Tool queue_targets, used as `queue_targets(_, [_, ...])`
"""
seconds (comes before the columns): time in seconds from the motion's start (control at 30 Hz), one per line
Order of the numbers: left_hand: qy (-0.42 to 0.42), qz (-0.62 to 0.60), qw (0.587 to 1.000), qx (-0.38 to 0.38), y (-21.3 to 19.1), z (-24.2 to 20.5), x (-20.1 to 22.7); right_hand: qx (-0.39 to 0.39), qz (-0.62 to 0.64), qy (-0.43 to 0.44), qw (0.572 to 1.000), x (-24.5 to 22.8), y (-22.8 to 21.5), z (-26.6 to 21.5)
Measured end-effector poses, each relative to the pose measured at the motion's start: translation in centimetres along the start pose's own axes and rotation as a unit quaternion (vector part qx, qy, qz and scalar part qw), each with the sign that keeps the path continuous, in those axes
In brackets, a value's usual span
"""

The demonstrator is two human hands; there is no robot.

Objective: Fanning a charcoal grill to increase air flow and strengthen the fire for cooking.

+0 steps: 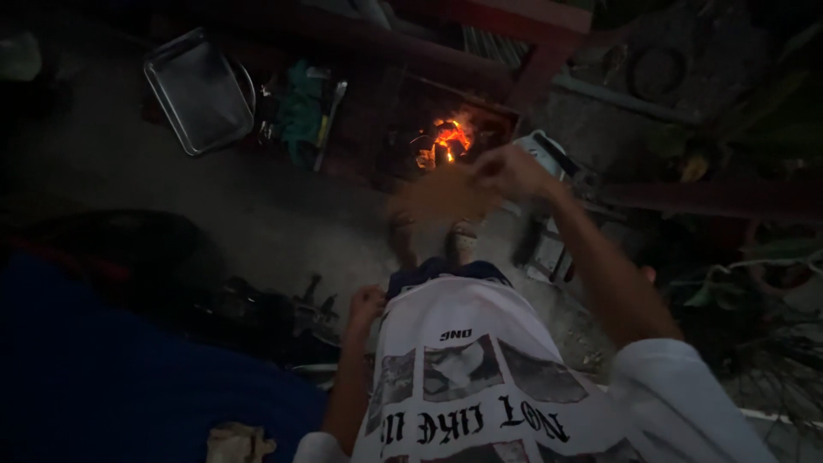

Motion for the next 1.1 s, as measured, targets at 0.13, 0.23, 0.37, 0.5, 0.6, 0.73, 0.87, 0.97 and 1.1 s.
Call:
queue_targets(0.13, [-0.019, -0.024, 0.999, 0.011, 0.8, -0.5, 0.2, 0.059, -0.007, 0.061, 0.996, 5.3, -1.4, 1.1])
queue_targets(0.23, [-0.032, -0.018, 0.999, 0.02, 0.6, -4.6, 3.0, 0.061, 0.053, 0.058, 0.995, 3.6, 0.0, 0.4])
queue_targets(0.37, [-0.05, -0.004, 0.998, 0.028, 0.9, -8.1, 6.3, 0.111, 0.069, 0.033, 0.991, 6.3, -1.1, 2.3])
queue_targets(0.5, [-0.027, -0.025, 0.999, 0.034, 1.9, -7.0, 4.9, 0.115, -0.002, 0.046, 0.992, 7.7, -1.3, 2.9])
queue_targets(0.6, [-0.019, 0.032, 0.998, 0.044, 1.6, -4.7, 2.3, -0.06, 0.085, 0.04, 0.994, 5.4, 0.6, 2.0])
queue_targets(0.73, [-0.046, 0.016, 0.998, 0.049, 1.3, -5.1, 1.8, 0.088, 0.021, 0.035, 0.995, 5.7, -2.4, 2.8])
queue_targets(0.87, [-0.026, 0.047, 0.997, 0.056, 1.7, -1.4, -1.8, 0.046, 0.082, -0.022, 0.995, 3.6, -2.6, 3.3])
queue_targets(0.97, [0.015, 0.05, 0.995, 0.089, 1.7, 0.0, -2.9, 0.156, 0.065, -0.022, 0.985, 6.2, -3.6, 3.2])
queue_targets(1.1, [-0.004, 0.046, 0.998, 0.039, 1.9, -4.6, 0.4, -0.031, 0.117, 0.027, 0.992, 5.4, -0.2, 2.6])
Point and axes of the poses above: each hand's wrist, its own z-axis towards the middle knuckle, its own y-axis out of the palm, x = y × z, the point moved 6 cm from there along z, towards the middle knuckle, and after that the axes turned 9 degrees about z, right-handed, at the moved point
